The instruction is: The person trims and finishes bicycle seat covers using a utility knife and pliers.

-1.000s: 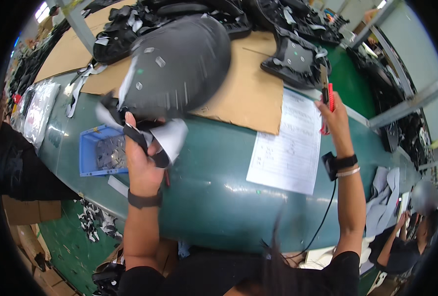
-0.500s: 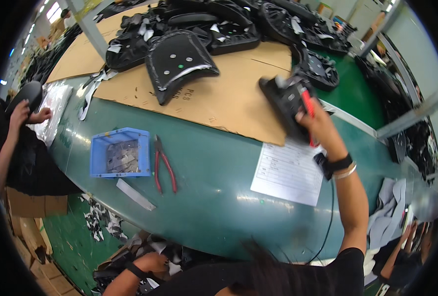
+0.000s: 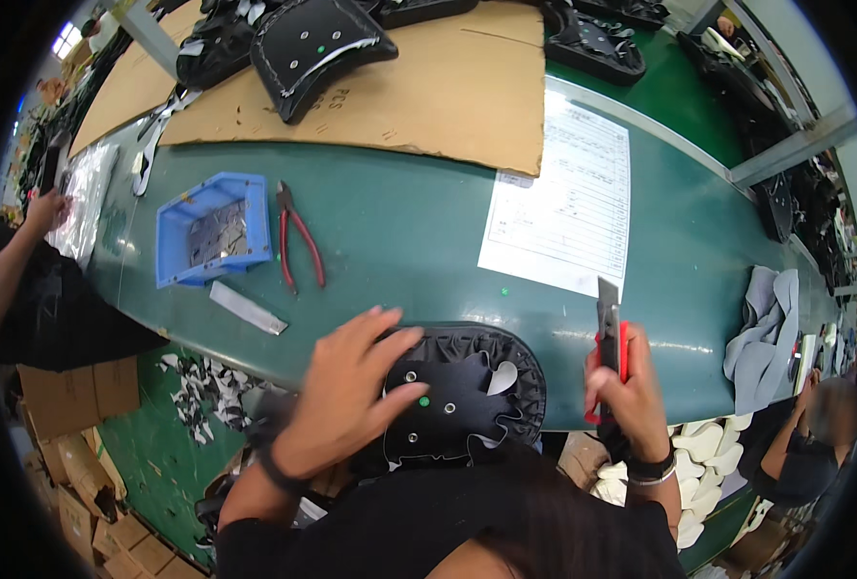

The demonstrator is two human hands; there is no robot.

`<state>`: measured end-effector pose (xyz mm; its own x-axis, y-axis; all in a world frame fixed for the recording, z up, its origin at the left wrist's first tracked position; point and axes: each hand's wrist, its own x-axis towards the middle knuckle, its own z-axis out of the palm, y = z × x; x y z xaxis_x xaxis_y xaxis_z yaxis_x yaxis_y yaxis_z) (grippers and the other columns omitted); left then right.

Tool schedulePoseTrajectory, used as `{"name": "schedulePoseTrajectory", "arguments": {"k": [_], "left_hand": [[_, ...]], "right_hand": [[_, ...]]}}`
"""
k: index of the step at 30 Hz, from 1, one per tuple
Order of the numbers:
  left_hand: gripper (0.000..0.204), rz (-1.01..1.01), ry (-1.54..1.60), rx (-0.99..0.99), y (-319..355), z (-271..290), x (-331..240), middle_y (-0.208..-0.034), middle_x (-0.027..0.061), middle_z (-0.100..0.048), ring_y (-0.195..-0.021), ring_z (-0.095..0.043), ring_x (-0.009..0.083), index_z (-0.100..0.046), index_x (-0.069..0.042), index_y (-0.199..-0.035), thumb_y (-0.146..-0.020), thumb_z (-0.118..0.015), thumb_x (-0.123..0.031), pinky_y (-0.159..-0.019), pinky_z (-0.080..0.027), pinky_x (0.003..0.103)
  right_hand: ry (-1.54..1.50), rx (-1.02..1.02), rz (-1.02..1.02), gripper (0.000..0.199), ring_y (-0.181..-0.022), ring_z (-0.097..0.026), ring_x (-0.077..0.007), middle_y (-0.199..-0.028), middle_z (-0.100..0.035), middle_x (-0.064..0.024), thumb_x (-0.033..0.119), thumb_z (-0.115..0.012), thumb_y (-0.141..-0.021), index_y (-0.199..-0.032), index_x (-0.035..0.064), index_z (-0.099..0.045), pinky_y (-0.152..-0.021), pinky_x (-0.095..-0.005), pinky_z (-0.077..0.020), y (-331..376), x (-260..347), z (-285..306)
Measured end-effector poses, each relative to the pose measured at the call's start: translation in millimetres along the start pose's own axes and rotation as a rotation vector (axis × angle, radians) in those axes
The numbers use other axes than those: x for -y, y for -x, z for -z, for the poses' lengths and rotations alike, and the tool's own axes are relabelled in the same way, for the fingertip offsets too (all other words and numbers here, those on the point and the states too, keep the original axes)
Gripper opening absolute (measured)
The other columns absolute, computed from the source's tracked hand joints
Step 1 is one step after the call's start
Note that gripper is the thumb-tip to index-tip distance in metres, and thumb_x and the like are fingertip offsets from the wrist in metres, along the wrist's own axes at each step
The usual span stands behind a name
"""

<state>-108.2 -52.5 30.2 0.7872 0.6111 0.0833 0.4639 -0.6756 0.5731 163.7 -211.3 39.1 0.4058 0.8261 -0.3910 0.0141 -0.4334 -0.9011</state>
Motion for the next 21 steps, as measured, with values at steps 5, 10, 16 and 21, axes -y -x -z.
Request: {"name": "schedulePoseTrajectory", "arguments": {"k": [5, 10, 16, 21], "left_hand": [[0.053, -0.219, -0.008, 0.111, -42, -54, 6, -0.136, 0.0112, -0.048, -0.132, -0.039, 0.0295, -0.050, -0.008, -0.129, -0.084, -0.065, -0.031, -0.107, -0.021, 0.048], [0.047, -0.457, -0.134, 0.244, -61, -57, -18, -0.135, 0.0131, -0.048, -0.132, -0.039, 0.0309, -0.053, -0.003, -0.127, -0.087, -0.056, -0.025, -0.106, -0.026, 0.051], [0.048, -0.451, -0.194, 0.218, -36, -70, -22, -0.131, 0.0161, -0.049, -0.127, -0.043, 0.0337, -0.052, 0.006, -0.127, -0.086, -0.046, -0.019, -0.109, -0.028, 0.053], [0.041, -0.394, -0.081, 0.139, -33, -73, -17, -0.120, 0.0100, -0.057, -0.119, -0.050, 0.0272, -0.060, 0.000, -0.120, -0.083, -0.062, -0.017, -0.108, -0.035, 0.044]], "right_hand": [[0.136, -0.080, 0.109, 0.024, -0.056, -0.054, -0.0085, -0.077, -0.058, -0.0032, 0.028, -0.050, -0.097, -0.105, 0.0050, -0.048, -0.048, -0.0246, -0.0440, -25, -18, -6], [0.309, 0.029, -0.073, 0.026, -0.054, -0.057, -0.0180, -0.066, -0.058, -0.0071, 0.028, -0.049, -0.097, -0.109, 0.0045, -0.051, -0.047, -0.0300, -0.0431, -35, -9, 0], [0.689, 0.112, 0.336, 0.037, -0.070, -0.060, -0.0407, -0.084, -0.062, -0.0168, 0.020, -0.061, -0.091, -0.121, 0.0027, -0.048, -0.059, -0.0437, -0.0484, -30, -8, 0], [1.016, 0.498, 0.459, 0.057, -0.064, -0.058, -0.0301, -0.078, -0.053, -0.0136, 0.006, -0.059, -0.085, -0.138, 0.0132, -0.042, -0.049, -0.0385, -0.0435, -52, 28, -2]]}}
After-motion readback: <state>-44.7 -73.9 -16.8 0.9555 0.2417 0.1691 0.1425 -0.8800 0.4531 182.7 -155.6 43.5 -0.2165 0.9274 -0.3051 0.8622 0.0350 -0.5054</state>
